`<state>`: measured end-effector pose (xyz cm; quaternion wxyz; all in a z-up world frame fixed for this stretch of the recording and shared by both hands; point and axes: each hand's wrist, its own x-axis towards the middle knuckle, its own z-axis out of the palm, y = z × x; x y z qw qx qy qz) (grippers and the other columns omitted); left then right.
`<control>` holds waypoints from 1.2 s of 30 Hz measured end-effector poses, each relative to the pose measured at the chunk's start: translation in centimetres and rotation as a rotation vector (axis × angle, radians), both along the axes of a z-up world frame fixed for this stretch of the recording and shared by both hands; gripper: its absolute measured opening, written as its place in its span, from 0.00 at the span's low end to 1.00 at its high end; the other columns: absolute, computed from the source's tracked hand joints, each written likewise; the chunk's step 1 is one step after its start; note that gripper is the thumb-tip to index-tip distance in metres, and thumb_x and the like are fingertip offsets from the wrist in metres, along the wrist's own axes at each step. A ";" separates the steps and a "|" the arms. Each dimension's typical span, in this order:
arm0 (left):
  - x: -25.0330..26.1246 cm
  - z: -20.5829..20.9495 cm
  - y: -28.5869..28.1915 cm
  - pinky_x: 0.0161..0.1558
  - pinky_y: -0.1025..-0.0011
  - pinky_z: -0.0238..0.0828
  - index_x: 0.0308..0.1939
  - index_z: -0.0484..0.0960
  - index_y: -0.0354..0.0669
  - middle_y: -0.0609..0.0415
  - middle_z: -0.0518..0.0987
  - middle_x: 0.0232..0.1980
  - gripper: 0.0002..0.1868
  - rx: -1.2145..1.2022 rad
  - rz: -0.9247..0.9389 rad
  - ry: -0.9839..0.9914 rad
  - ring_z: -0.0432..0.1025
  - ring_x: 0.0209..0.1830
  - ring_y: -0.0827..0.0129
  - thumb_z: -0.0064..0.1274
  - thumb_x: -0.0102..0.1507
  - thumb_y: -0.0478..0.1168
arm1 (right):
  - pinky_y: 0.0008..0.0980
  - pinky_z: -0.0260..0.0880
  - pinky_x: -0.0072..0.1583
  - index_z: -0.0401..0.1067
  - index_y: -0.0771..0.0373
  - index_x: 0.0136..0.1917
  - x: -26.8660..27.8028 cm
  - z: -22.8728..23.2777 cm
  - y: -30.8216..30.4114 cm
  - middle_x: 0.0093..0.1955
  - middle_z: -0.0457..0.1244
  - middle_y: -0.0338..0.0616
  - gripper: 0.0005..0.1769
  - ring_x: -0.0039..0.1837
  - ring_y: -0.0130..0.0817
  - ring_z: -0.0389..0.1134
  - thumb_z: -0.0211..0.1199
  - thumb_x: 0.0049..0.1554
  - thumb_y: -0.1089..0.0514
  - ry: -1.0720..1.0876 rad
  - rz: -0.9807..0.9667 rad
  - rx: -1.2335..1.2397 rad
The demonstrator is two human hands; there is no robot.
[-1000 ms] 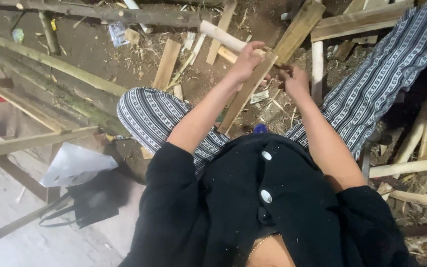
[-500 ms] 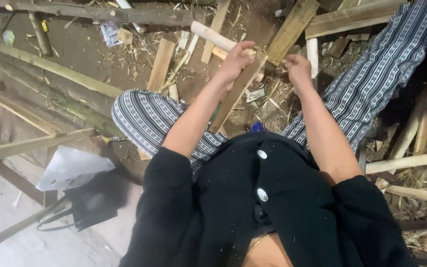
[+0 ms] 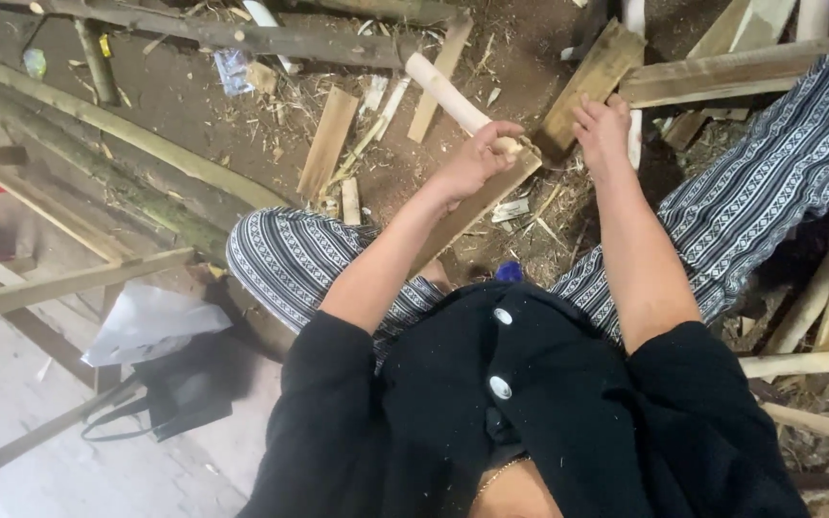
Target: The person sits on the ground assembling a small frame from wooden sticks and flat slats. They hammer a peg into a joint with a mallet, fit sticks into the frame, and then saw a wooden stick to length with a red-handled hand saw, placing cut pieces aside.
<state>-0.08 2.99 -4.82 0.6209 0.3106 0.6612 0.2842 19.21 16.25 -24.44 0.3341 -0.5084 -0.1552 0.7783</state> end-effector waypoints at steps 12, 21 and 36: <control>0.1 -0.7 0.0 0.41 0.79 0.77 0.67 0.73 0.55 0.52 0.82 0.49 0.26 0.001 0.089 -0.077 0.74 0.37 0.74 0.49 0.65 0.29 | 0.21 0.61 0.26 0.73 0.63 0.44 1.1 11.0 -0.8 0.31 0.66 0.36 0.10 0.25 0.24 0.66 0.69 0.62 0.56 -0.522 0.196 0.254; 0.0 -2.6 -0.5 0.53 0.72 0.83 0.65 0.74 0.58 0.50 0.81 0.60 0.26 0.076 0.085 -0.009 0.78 0.48 0.67 0.51 0.64 0.32 | 0.21 0.79 0.38 0.66 0.77 0.59 5.1 19.1 -9.6 0.53 0.66 0.58 0.17 0.40 0.35 0.71 0.57 0.55 0.74 -0.614 0.462 0.591; 1.3 2.8 -1.2 0.44 0.74 0.82 0.61 0.63 0.41 0.49 0.83 0.43 0.30 0.153 0.161 0.274 0.81 0.40 0.67 0.60 0.59 0.34 | 0.35 0.73 0.39 0.76 0.72 0.41 0.8 11.7 -18.9 0.32 0.67 0.48 0.06 0.32 0.42 0.69 0.69 0.51 0.66 -0.703 1.002 0.537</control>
